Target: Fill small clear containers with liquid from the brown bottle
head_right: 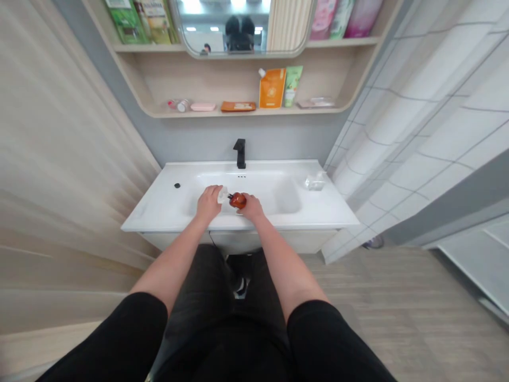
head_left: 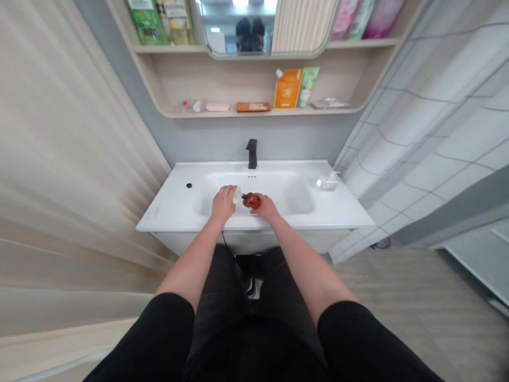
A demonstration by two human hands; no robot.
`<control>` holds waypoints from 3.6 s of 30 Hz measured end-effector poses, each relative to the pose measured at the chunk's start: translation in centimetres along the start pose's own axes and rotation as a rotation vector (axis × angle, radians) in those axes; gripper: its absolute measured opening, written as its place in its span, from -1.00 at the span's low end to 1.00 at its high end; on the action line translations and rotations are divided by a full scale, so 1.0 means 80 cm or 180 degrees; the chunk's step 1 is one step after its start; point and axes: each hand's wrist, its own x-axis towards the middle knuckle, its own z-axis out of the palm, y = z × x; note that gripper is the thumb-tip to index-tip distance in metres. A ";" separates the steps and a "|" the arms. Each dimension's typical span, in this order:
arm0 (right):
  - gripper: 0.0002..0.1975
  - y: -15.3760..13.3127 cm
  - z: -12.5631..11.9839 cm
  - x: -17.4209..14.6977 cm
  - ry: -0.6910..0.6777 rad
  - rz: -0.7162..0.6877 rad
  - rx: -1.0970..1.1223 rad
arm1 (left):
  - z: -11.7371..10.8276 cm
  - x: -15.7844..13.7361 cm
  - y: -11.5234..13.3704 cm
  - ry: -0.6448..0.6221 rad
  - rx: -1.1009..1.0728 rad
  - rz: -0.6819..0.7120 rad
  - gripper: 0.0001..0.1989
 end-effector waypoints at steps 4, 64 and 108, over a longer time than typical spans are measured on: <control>-0.17 -0.001 -0.001 0.000 -0.0031 0.0001 -0.0040 | -0.002 0.000 0.002 0.0020 0.0071 0.0061 -0.17; -0.17 -0.008 -0.007 0.000 -0.0187 0.0111 -0.0087 | -0.015 -0.003 0.014 -0.0178 0.0605 0.0064 -0.29; -0.14 -0.010 -0.012 -0.001 -0.0148 0.0119 0.0160 | -0.012 -0.003 0.015 -0.0134 0.0670 0.0169 -0.33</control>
